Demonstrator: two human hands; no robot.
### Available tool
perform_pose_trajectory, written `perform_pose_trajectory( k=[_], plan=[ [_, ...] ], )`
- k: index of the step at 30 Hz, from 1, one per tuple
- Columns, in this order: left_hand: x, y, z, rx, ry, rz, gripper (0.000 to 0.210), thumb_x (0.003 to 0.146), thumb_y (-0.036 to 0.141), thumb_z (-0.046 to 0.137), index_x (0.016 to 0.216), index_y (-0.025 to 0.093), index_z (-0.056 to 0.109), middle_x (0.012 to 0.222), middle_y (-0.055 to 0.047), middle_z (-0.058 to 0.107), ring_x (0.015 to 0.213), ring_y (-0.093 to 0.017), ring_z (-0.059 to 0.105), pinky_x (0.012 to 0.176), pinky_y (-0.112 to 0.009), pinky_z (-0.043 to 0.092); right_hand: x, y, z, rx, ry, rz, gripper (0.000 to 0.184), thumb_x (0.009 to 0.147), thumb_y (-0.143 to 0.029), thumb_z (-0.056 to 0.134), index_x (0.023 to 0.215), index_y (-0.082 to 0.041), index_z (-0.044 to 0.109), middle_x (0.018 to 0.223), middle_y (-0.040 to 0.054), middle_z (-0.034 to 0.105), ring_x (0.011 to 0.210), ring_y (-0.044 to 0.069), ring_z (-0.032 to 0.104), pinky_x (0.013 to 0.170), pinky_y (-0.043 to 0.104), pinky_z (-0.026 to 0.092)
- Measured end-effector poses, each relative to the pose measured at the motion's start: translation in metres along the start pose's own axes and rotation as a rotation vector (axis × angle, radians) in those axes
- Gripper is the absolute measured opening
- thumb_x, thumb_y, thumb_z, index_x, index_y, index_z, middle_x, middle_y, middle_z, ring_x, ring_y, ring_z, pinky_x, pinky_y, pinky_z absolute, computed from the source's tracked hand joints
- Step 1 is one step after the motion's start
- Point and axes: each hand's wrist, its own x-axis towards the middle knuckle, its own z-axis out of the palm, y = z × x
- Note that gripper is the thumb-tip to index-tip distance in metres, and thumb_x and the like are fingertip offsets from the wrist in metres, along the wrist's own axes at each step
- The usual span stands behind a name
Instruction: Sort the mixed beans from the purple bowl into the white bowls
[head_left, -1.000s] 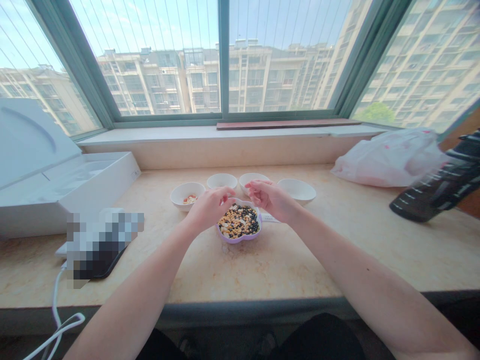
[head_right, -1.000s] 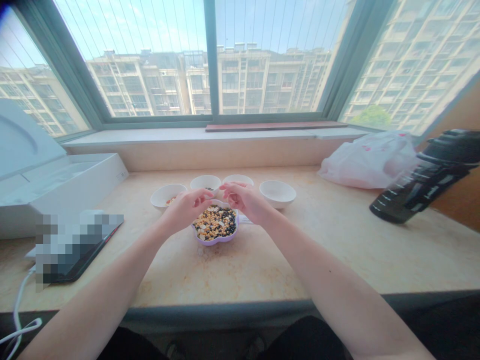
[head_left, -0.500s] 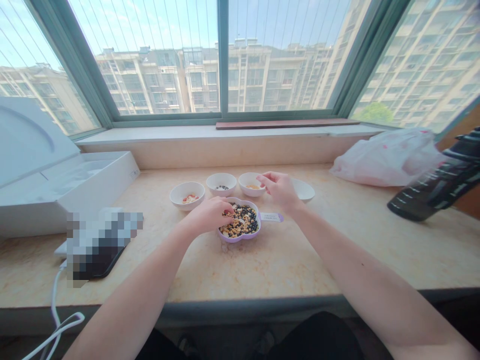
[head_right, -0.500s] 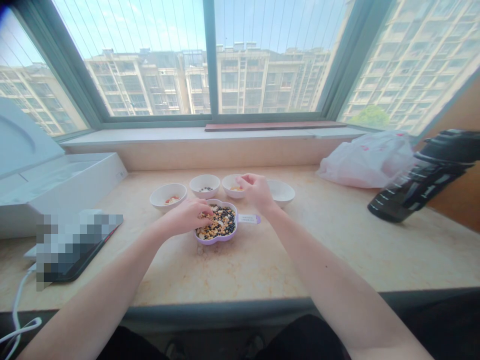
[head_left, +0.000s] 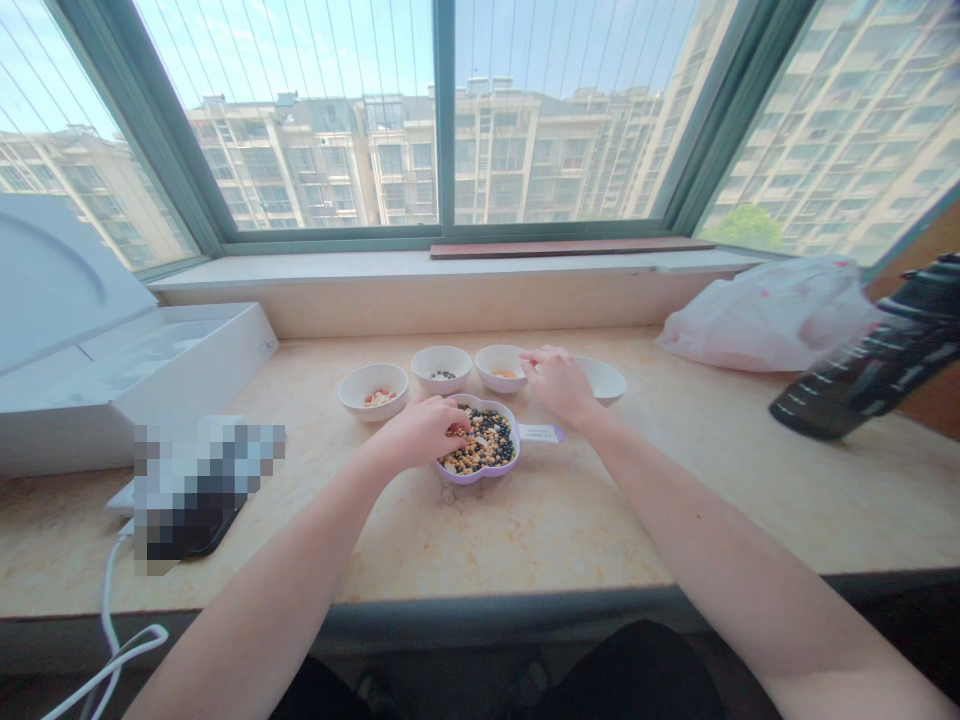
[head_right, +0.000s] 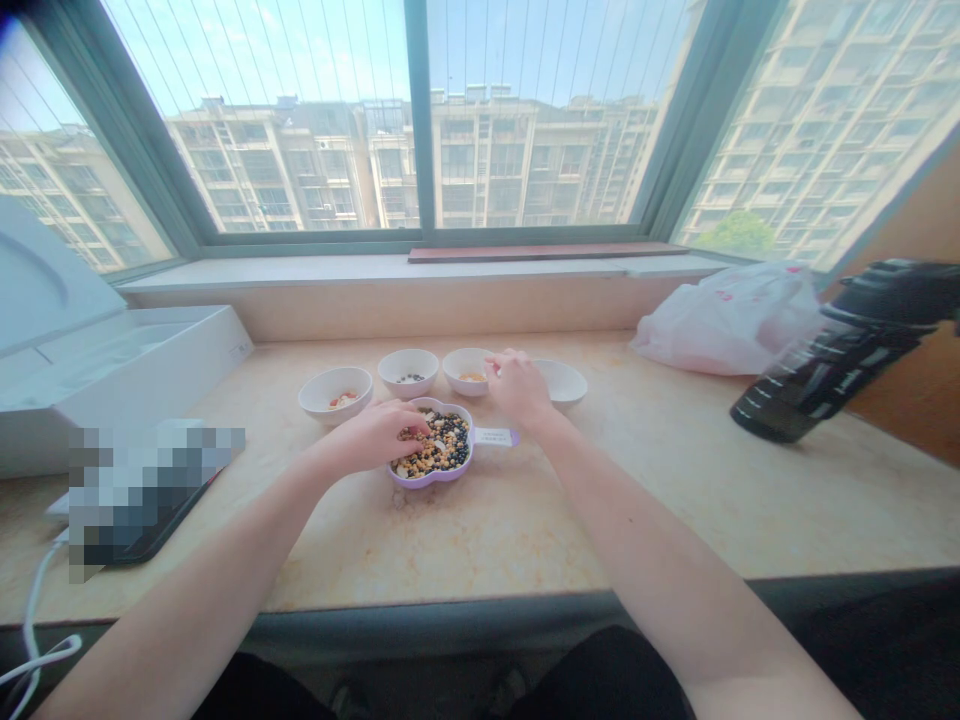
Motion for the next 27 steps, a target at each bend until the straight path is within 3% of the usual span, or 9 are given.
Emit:
perform_pose_trajectory(
  k=[6, 11, 15, 22, 27],
  plan=[
    [0.004, 0.004, 0.005, 0.048, -0.015, 0.046, 0.017, 0.089, 0.026, 0.063, 0.099, 0.024, 0.077, 0.102, -0.006, 0.071, 0.100, -0.024, 0.063, 0.088, -0.036, 0.043, -0.002, -0.003, 0.000, 0.050, -0.018, -0.008, 0.027, 0.094, -0.022, 0.054, 0.107, -0.014, 0.075, 0.106, 0.0131, 0.072, 0.102, 0.026, 0.064, 0.094, 0.037, 0.044],
    [0.005, 0.007, 0.008, 0.069, -0.076, 0.099, 0.021, 0.091, 0.021, 0.059, 0.097, 0.027, 0.078, 0.101, -0.006, 0.071, 0.107, -0.025, 0.061, 0.088, -0.036, 0.040, -0.004, -0.009, 0.000, 0.076, -0.042, -0.039, 0.024, 0.094, -0.026, 0.057, 0.105, -0.017, 0.075, 0.105, 0.0111, 0.072, 0.100, 0.025, 0.065, 0.092, 0.036, 0.044],
    [0.005, 0.007, 0.008, 0.034, -0.072, 0.089, 0.021, 0.091, 0.019, 0.059, 0.089, 0.026, 0.078, 0.097, -0.004, 0.072, 0.106, -0.024, 0.060, 0.088, -0.036, 0.038, -0.006, -0.014, -0.001, 0.105, -0.050, -0.054, 0.021, 0.094, -0.027, 0.058, 0.101, -0.018, 0.075, 0.107, 0.0104, 0.073, 0.104, 0.025, 0.065, 0.092, 0.035, 0.044],
    [0.006, 0.009, 0.009, 0.031, -0.055, 0.095, 0.018, 0.088, 0.017, 0.059, 0.076, 0.021, 0.073, 0.090, -0.004, 0.070, 0.097, -0.023, 0.062, 0.086, -0.036, 0.040, -0.006, -0.017, -0.001, 0.130, -0.051, -0.060, 0.021, 0.093, -0.029, 0.059, 0.099, -0.018, 0.076, 0.101, 0.0097, 0.073, 0.093, 0.023, 0.067, 0.090, 0.035, 0.046],
    [0.005, 0.014, 0.005, -0.045, 0.004, 0.049, 0.017, 0.092, 0.021, 0.055, 0.081, 0.018, 0.068, 0.092, -0.005, 0.069, 0.088, -0.021, 0.063, 0.078, -0.033, 0.044, -0.006, -0.018, -0.003, 0.151, -0.044, -0.068, 0.021, 0.092, -0.026, 0.059, 0.098, -0.016, 0.076, 0.102, 0.0108, 0.073, 0.095, 0.024, 0.067, 0.089, 0.036, 0.047]
  ],
)
